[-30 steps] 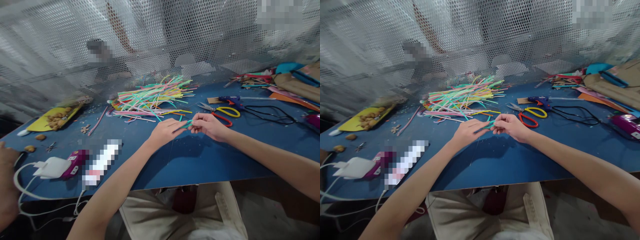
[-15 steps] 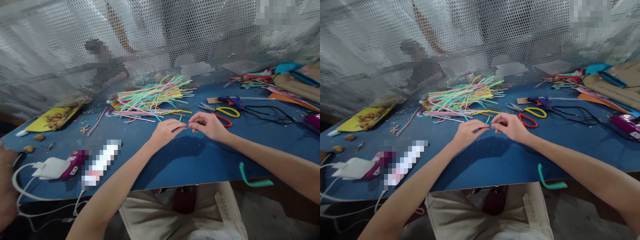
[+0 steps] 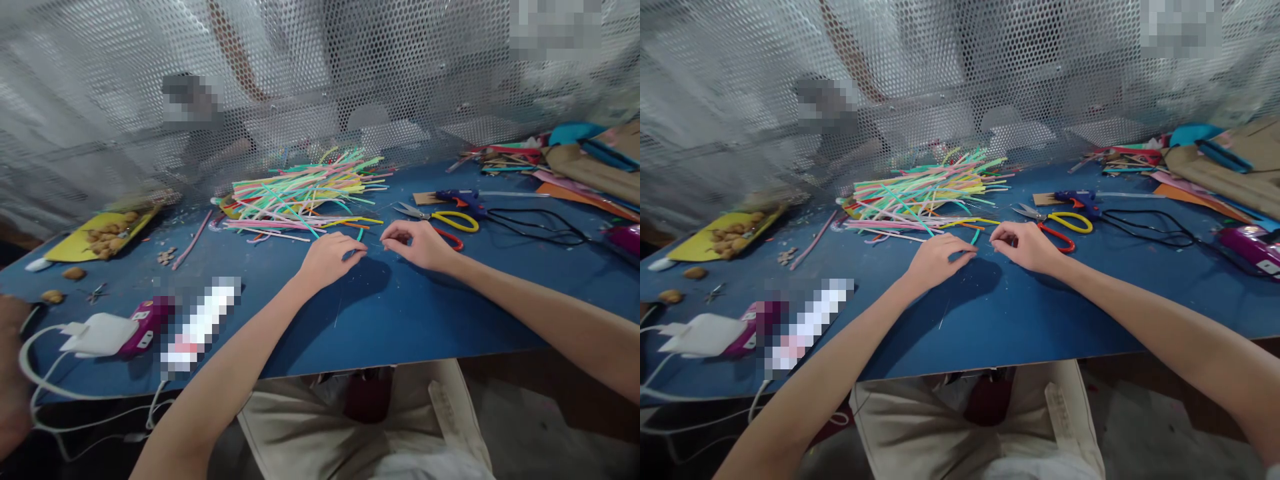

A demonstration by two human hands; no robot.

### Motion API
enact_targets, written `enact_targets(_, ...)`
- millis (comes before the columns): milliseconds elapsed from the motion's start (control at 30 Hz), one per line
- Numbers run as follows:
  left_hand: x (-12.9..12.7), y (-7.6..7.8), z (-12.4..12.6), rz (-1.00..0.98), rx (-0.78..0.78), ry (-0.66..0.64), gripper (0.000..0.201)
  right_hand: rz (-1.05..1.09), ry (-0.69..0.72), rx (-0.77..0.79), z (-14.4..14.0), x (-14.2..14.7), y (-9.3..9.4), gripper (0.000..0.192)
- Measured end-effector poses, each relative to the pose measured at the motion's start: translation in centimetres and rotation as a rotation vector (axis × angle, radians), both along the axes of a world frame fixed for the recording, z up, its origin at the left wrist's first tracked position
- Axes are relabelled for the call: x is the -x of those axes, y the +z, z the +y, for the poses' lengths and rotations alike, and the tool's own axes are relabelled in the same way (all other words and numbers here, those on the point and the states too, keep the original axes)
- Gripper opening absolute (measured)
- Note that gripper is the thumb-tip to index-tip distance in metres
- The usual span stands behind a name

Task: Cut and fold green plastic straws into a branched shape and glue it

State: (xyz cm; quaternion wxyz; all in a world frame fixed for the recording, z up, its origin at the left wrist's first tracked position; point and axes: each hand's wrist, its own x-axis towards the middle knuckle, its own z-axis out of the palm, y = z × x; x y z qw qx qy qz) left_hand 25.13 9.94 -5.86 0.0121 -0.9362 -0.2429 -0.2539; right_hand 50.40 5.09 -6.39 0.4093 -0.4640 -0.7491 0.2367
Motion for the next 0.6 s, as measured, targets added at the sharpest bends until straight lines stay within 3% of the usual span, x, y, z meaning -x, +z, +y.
enact_targets(200,1.3,-0.4,2.1,-0.013,0.077,0.195,0.016,-0.006,0.009,0.041,0.0,-0.1,0.0,0.018)
enact_targets(367,3.6,-0.8,4.6,0.011,0.003,0.334,0.02,-0.019,0.021,0.047,0.2,-0.3,-0.2,0.02)
enact_targets(433,4.8,-0.6,5.5,0.109,-0.035,0.357,0.027,-0.031,0.02,0.053,0.3,-0.4,-0.3,0.019)
enact_targets(600,7.2,0.1,6.7,0.324,-0.043,0.297,0.022,-0.048,0.036,0.078,0.6,-0.6,-0.7,0.018)
